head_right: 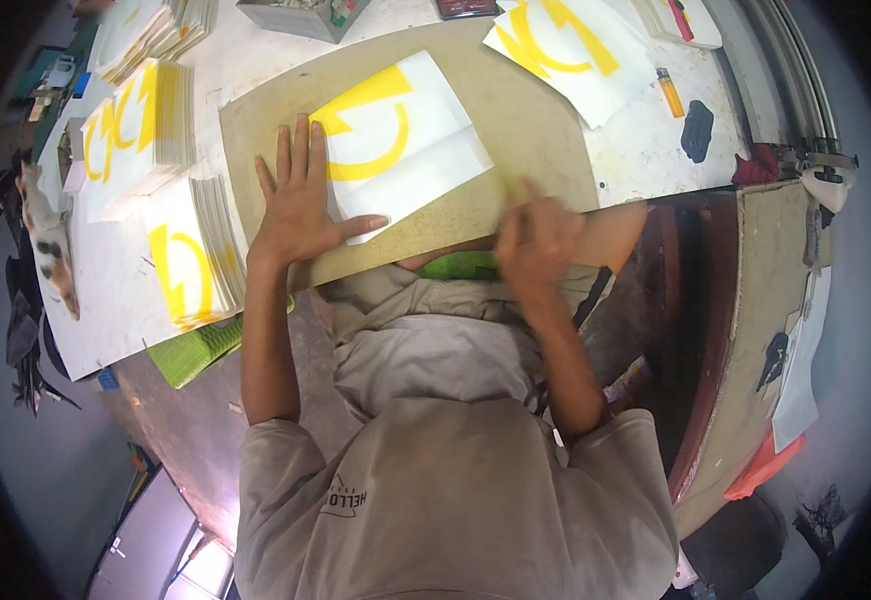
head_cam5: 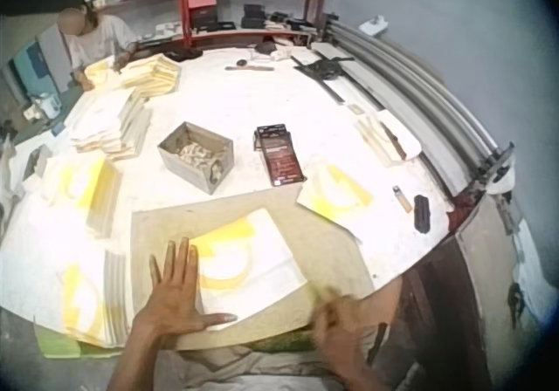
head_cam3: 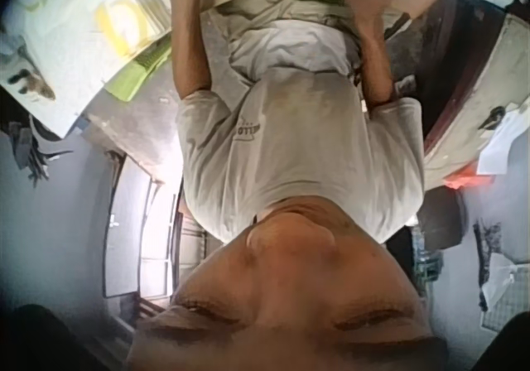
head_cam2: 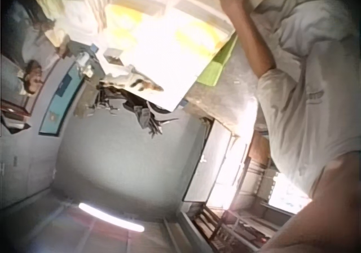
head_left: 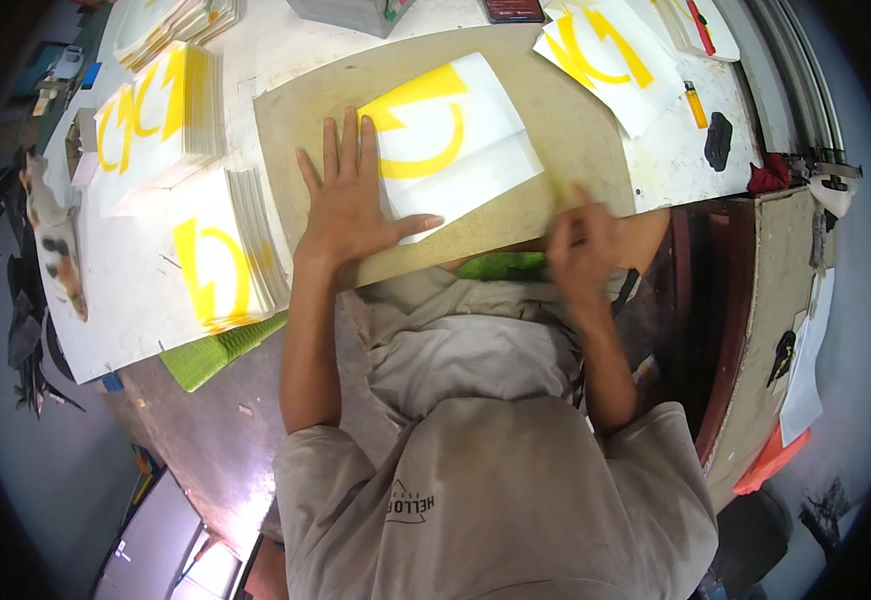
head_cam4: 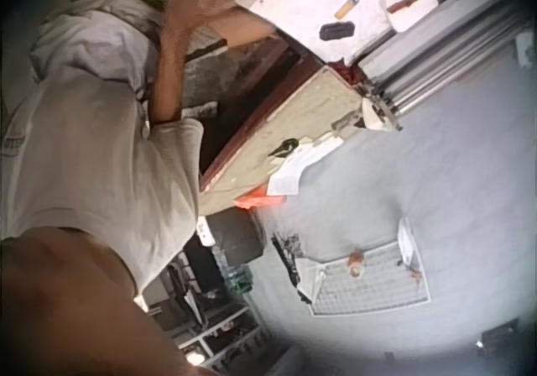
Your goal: The person folds white paper sheets with yellow printed designs in half and stacks them on the table. They handle the sheets one at a time, aligning edges before folding and placing each finished piece into a growing pile.
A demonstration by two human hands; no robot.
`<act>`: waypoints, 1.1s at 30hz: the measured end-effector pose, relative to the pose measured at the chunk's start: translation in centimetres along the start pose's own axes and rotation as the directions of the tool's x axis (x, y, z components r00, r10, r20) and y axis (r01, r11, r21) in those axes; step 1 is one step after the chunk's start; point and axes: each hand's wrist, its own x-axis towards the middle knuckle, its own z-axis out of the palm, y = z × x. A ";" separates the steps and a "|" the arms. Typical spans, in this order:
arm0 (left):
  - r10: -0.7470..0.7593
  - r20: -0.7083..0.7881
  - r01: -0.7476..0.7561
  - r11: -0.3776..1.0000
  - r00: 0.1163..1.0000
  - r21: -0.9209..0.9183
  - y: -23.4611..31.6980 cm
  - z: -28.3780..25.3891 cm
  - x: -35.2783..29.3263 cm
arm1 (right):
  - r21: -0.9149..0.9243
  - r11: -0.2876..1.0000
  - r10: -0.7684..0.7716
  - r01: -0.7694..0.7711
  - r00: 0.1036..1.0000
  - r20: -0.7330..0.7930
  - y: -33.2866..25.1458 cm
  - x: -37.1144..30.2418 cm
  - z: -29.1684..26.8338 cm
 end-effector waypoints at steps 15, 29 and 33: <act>-0.025 -0.078 0.017 0.994 0.997 -0.109 0.3 -0.6 -0.3 | 0.113 0.916 -0.385 0.386 0.922 -0.026 -4.7 6.9 4.9; -0.008 -0.123 -0.013 0.986 0.992 -0.167 0.1 0.0 -0.3 | 0.141 0.930 -0.351 0.339 0.934 0.071 -6.4 10.3 10.0; -0.009 -0.062 0.003 0.995 0.998 -0.095 0.3 -0.5 -0.5 | -0.072 0.997 0.002 -0.001 1.000 0.015 -2.2 12.1 6.0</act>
